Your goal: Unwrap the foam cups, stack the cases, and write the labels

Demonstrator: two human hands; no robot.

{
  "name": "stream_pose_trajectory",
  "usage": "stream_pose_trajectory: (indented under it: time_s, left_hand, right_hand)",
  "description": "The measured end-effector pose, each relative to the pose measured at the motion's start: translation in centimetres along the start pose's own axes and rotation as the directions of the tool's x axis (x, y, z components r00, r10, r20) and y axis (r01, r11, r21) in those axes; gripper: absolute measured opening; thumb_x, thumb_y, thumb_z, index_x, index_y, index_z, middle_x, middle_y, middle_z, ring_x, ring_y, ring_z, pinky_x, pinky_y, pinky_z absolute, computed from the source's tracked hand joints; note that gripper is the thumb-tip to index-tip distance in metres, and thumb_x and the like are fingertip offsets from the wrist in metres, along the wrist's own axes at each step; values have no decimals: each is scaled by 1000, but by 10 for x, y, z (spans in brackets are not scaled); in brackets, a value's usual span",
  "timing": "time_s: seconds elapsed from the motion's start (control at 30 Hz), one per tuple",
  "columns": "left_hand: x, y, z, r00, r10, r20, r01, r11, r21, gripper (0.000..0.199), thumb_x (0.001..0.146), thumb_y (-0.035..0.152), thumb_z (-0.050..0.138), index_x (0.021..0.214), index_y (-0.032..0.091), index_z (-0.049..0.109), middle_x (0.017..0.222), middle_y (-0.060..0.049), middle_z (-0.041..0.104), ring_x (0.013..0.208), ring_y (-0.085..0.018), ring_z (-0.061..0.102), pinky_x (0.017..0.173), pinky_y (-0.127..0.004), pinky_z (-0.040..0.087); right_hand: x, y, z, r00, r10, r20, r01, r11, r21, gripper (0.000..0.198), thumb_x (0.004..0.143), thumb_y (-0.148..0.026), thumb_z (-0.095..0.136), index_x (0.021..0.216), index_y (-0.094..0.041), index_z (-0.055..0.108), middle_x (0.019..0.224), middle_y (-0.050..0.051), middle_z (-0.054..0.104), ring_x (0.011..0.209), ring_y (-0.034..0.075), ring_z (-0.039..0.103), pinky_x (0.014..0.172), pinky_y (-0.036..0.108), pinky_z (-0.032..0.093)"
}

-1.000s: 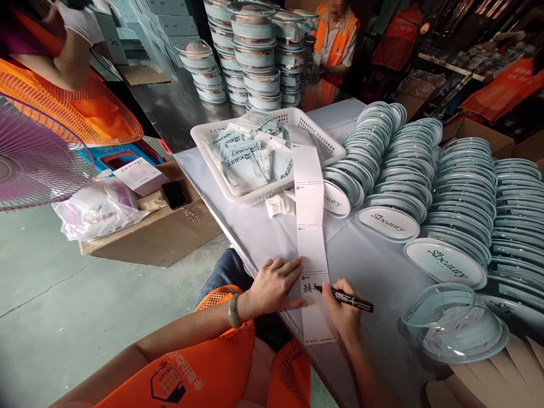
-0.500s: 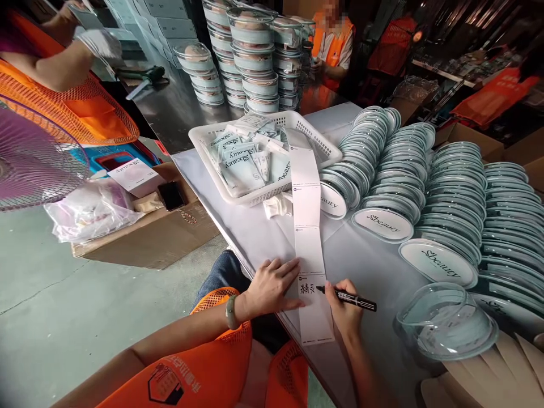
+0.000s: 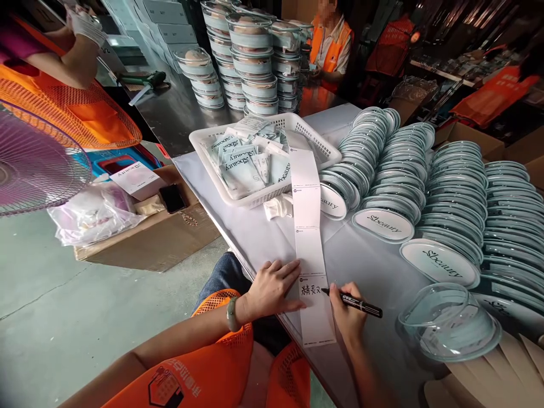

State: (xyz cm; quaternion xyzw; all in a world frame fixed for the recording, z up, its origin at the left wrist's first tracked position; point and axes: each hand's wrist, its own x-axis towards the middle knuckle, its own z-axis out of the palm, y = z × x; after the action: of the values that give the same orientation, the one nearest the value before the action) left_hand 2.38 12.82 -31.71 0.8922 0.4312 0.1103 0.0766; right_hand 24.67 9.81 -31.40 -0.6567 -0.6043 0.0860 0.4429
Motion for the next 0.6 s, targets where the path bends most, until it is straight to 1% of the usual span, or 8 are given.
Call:
stream_pose_trajectory:
  time_s: [0.1,0.23,0.37,0.5,0.53,0.6]
  left_hand:
    - [0,0,0,1000,2,-3,-2,1000,2,90,82,83,46,139,15,57,149,-11,54,99,-27,59,81,-40,44]
    - [0,0,0,1000,4,-5,-4,1000,1,90,82,83,46,139,15,58,149,-10,54,98,-27,59,81,-40,44]
    - [0,0,1,1000,2,-16,-2,1000,4,90,81,84,46,139,15,58,149,-10,54,99,-27,59,81,-40,44]
    - [0,0,2,1000,-1,-17,1,1000,-6,90,82,84,46,139,15,58,148,-12,54,99,-27,58,81,-40,44]
    - [0,0,2,1000,-2,-18,2,1000,-8,90,82,84,45,138,16,58,148,-12,55,98,-27,58,81,-40,44]
    - [0,0,2,1000,-2,-19,2,1000,-11,89,82,84,45,138,16,59,148,-12,55,98,-27,58,81,-40,44]
  right_hand:
    - [-1,1,0,999,44,14,-44,999,-13,42,84,-52,64,59,-23,46,49,-5,47,44,10,46,47,23,38]
    - [-2,4,-1,999,33,31,-33,999,0,42,84,-48,63,59,-23,42,49,-6,44,44,9,43,48,22,38]
    - [-2,2,-1,997,54,52,-54,999,7,42,83,-49,64,58,-23,42,49,-6,43,44,10,43,47,23,37]
    - [0,-2,-2,987,151,-48,-151,989,12,47,80,-58,63,57,-24,41,49,-4,45,46,11,44,48,25,39]
    - [0,-3,-2,982,181,-56,-180,984,11,48,79,-61,63,57,-24,43,49,-3,46,46,12,45,48,25,38]
    - [2,-3,-2,975,218,-33,-218,976,2,50,78,-66,64,58,-23,48,49,-2,50,46,13,47,47,26,38]
